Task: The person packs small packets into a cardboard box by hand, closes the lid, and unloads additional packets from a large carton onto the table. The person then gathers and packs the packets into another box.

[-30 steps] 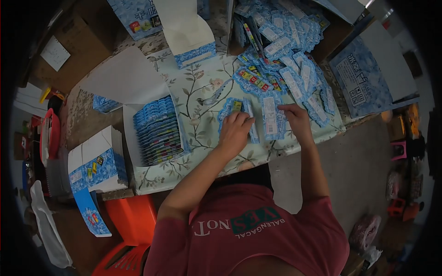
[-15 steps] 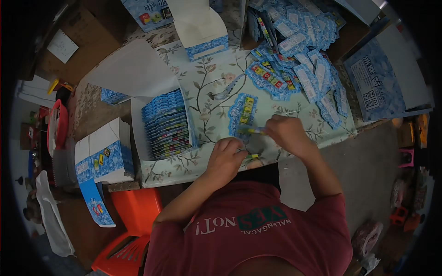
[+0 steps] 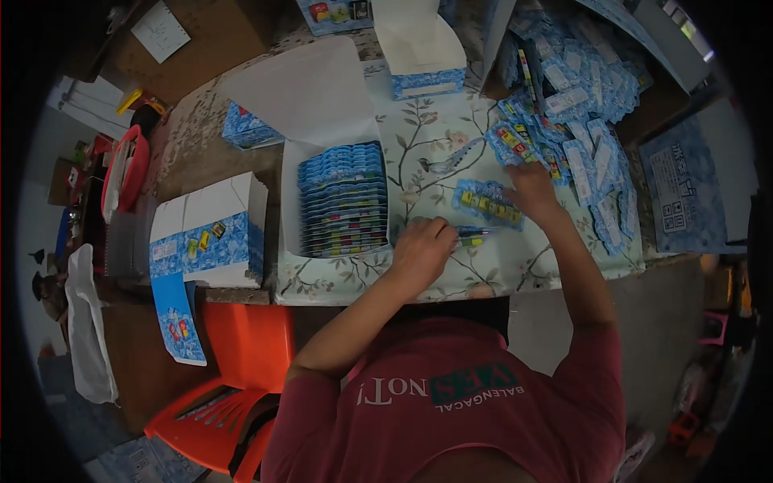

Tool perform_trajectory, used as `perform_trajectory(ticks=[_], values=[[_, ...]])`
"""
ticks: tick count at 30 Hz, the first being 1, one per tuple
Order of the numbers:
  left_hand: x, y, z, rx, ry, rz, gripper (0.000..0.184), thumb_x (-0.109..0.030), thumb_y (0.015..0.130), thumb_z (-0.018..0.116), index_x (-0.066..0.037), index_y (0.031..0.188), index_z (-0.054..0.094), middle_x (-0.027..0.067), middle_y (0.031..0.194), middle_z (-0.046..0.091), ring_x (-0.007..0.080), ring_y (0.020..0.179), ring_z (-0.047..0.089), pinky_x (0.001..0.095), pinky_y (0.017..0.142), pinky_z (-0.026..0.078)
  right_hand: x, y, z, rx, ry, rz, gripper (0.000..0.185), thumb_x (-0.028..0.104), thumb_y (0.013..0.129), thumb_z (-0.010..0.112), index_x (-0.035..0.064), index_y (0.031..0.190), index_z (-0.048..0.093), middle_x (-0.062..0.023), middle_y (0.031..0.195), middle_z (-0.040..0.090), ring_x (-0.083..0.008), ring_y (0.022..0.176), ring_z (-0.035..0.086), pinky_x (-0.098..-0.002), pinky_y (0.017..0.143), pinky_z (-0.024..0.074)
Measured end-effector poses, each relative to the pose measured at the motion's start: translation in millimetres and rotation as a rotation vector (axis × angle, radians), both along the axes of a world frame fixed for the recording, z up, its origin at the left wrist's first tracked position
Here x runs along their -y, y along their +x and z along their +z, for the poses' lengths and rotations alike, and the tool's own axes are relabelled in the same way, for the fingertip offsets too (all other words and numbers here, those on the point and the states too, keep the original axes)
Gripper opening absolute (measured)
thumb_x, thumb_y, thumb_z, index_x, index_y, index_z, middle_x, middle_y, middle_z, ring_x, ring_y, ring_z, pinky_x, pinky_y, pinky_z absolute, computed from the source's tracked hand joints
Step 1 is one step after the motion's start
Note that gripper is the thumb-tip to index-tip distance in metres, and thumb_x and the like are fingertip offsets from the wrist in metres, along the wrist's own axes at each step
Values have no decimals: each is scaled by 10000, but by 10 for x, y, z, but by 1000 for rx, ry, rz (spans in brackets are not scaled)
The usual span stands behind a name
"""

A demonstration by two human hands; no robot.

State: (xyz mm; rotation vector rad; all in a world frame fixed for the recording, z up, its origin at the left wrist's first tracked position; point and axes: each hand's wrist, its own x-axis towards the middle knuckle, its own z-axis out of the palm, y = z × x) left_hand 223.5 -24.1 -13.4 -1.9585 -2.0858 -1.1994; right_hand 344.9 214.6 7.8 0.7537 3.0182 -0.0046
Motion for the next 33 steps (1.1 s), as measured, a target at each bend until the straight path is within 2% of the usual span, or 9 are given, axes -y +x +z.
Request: perform_trajectory(ticks=[4, 6, 10, 12, 15, 20, 24, 27, 33], values=[[-221, 75, -60, 84, -69, -49, 319, -49, 710, 687, -46, 989, 531, 107, 863, 558, 319, 832, 556, 401, 754, 425, 288, 181, 132, -441, -351, -2, 506, 202, 708, 735, 23, 1147, 557, -174, 1053, 595, -344, 927, 578, -405, 844, 443], [-252, 79, -28, 35, 6, 5, 484, -67, 705, 677, -43, 1140, 466, 171, 1072, 534, 339, 984, 525, 417, 848, 404, 617, 208, 230, -443, -890, 176, 479, 201, 735, 723, 12, 1137, 544, -171, 953, 589, -359, 879, 568, -408, 772, 455], [-1, 175, -31, 99, 93, 223, 698, -104, 715, 699, -19, 1314, 350, 241, 1303, 402, 387, 1203, 409, 452, 977, 338, 921, 255, 142, -451, -504, 254, 465, 173, 723, 722, 14, 1116, 531, -165, 907, 573, -358, 855, 565, -420, 761, 449], [89, 279, -269, 628, 46, 177, 829, -134, 739, 699, 7, 1401, 220, 273, 1402, 284, 438, 1306, 277, 482, 1060, 242, 1014, 224, 59, -436, -363, 276, 456, 123, 699, 733, 53, 1099, 526, -144, 925, 579, -348, 856, 566, -404, 743, 446], [206, 263, -128, 454, -4, 157, 885, -150, 763, 688, 17, 1425, 125, 285, 1410, 264, 443, 1322, 246, 469, 1069, 240, 1025, 144, -19, -437, -372, 324, 346, 79, 697, 695, 31, 1002, 538, -150, 837, 576, -346, 809, 566, -402, 719, 453], [595, -578, 848, 318, 128, 165, 408, -184, 804, 648, 31, 1138, 555, 193, 1220, 536, 354, 1129, 522, 391, 937, 428, 798, -147, 505, -433, -640, 207, 241, 44, 729, 681, 21, 922, 540, -99, 800, 578, -216, 741, 586, -335, 653, 463], [183, -1562, 720, 109, -248, 307, 507, -384, 766, 680, -24, 1113, 596, 190, 1106, 593, 349, 1011, 572, 397, 862, 471, 784, -748, 820, -766, -1125, 66, 183, 69, 798, 673, 19, 919, 545, -40, 814, 584, -75, 710, 527, -252, 635, 446], [-174, -1995, 459, 70, -649, 151, 649, -537, 679, 687, -61, 1113, 615, 176, 1069, 619, 330, 992, 591, 400, 852, 474, 924, -1288, 798, -886, -1016, 147, 191, 92, 821, 665, 11, 948, 548, -36, 829, 594, -75, 737, 524, -238, 656, 445], [-211, -2152, 486, -130, -839, 4, 729, -587, 616, 701, -91, 1141, 614, 158, 1087, 626, 312, 1005, 597, 381, 844, 478, 1062, -2070, 493, -903, -943, 220, 224, 112, 820, 655, 25, 995, 546, -82, 861, 631, -143, 769, 594, -287, 684, 471]])
